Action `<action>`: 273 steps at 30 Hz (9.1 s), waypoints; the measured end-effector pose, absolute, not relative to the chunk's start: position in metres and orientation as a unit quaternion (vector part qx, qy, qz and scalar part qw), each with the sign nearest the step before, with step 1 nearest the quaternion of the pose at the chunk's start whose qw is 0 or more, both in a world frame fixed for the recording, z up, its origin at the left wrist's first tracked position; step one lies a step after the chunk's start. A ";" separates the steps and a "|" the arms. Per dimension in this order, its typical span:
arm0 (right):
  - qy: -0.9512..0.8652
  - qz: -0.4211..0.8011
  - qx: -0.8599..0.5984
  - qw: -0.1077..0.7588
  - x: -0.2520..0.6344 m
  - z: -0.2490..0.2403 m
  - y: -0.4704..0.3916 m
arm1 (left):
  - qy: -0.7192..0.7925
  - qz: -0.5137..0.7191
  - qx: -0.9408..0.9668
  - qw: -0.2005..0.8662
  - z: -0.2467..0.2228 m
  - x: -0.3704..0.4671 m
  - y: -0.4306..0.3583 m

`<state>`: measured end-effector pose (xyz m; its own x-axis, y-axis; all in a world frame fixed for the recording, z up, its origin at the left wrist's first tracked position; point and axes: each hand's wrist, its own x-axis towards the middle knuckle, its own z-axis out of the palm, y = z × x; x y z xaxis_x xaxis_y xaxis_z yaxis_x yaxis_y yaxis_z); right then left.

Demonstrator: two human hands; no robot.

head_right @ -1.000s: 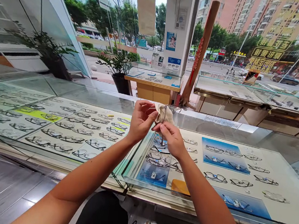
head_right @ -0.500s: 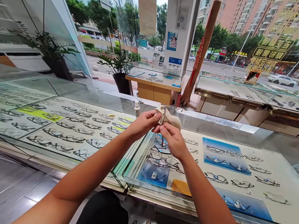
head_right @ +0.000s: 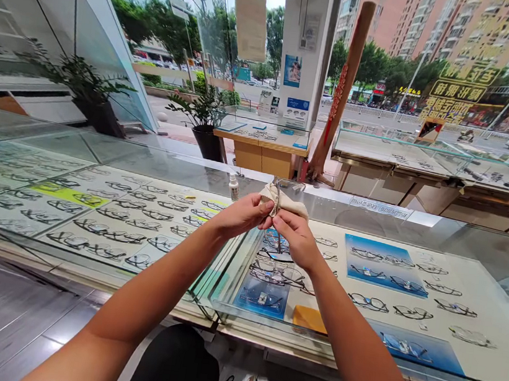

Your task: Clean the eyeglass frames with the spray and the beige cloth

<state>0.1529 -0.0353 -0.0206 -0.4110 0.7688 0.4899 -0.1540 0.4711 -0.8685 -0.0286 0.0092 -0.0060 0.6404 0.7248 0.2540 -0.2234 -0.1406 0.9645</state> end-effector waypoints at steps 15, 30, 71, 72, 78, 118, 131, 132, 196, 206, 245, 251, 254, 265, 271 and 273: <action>-0.676 0.486 -0.218 0.509 0.157 -0.033 -0.025 | 0.130 0.452 0.616 0.632 -0.005 -0.023 0.007; -0.679 0.490 -0.252 0.485 0.153 -0.026 -0.031 | 0.176 0.550 0.557 0.597 -0.012 -0.022 0.017; -0.535 0.498 -0.297 0.615 0.155 -0.038 -0.015 | 0.213 0.440 0.582 0.649 -0.028 -0.004 0.004; -0.532 0.503 -0.296 0.614 0.155 -0.039 -0.015 | 0.212 0.436 0.574 0.660 -0.028 -0.004 0.004; -0.522 0.502 -0.299 0.621 0.150 -0.039 -0.019 | 0.207 0.452 0.574 0.650 -0.027 0.000 -0.001; -0.487 0.509 -0.234 0.670 0.190 -0.016 -0.008 | 0.413 0.580 0.671 0.207 0.000 -0.066 0.043; -0.503 0.535 -0.252 0.630 0.197 -0.013 -0.010 | 0.648 0.012 0.748 0.141 0.001 -0.092 0.039; -0.501 0.540 -0.252 0.627 0.198 -0.013 -0.010 | 0.655 0.002 0.742 0.142 -0.002 -0.094 0.040; -0.656 0.102 -0.371 0.649 0.213 0.104 -0.047 | 0.231 0.683 0.693 -0.003 0.099 -0.004 0.023; -0.658 0.073 -0.399 0.634 0.218 0.103 -0.045 | 0.236 0.675 0.698 0.048 0.103 -0.009 0.020; -0.646 -0.007 -0.463 0.606 0.226 0.112 -0.057 | 0.239 0.632 0.731 0.093 0.111 -0.029 0.028; -0.653 -0.023 -0.471 0.593 0.227 0.112 -0.055 | 0.239 0.646 0.723 0.049 0.111 -0.030 0.027; -0.653 -0.027 -0.472 0.591 0.227 0.112 -0.055 | 0.242 0.648 0.721 0.045 0.112 -0.029 0.023; -0.666 -0.037 -0.473 0.576 0.229 0.111 -0.054 | 0.263 0.642 0.719 0.033 0.114 -0.029 0.018; -0.658 -0.034 -0.481 0.578 0.228 0.112 -0.056 | 0.260 0.631 0.729 0.047 0.113 -0.030 0.022; -0.659 -0.038 -0.478 0.579 0.228 0.112 -0.056 | 0.257 0.630 0.731 0.050 0.113 -0.030 0.023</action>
